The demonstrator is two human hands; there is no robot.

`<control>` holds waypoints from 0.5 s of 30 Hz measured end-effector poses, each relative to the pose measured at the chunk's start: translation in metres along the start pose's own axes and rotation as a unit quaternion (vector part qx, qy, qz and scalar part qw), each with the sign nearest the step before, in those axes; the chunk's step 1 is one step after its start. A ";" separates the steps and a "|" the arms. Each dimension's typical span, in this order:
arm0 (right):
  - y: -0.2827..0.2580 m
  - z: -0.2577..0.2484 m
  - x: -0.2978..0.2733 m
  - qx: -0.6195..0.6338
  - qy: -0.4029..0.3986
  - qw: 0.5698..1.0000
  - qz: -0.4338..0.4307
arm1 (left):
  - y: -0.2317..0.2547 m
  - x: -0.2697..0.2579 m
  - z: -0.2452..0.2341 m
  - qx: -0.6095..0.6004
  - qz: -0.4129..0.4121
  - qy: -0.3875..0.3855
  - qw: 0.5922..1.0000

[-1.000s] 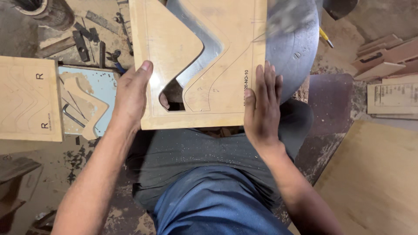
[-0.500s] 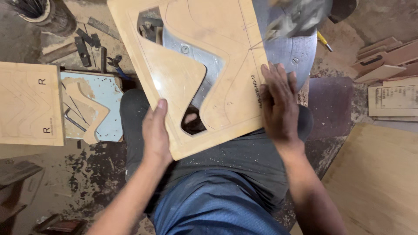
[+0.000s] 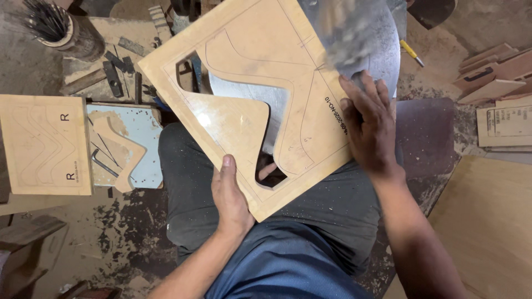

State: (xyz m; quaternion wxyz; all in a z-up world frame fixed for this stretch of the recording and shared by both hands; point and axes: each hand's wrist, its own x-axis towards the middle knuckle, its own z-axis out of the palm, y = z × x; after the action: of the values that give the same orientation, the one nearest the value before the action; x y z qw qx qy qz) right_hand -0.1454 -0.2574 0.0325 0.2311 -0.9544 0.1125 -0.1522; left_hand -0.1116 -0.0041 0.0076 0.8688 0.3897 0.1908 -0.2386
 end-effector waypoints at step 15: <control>0.030 -0.003 0.021 -0.003 -0.043 0.999 -0.014 | -0.025 -0.018 0.018 -0.055 -0.003 0.005 0.998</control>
State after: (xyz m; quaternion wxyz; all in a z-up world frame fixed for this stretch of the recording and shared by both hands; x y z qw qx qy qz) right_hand -0.1308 -0.2904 0.0258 0.2303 -0.9623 0.0900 -0.1135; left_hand -0.1378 -0.0275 0.0134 0.8873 0.3417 0.2090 -0.2287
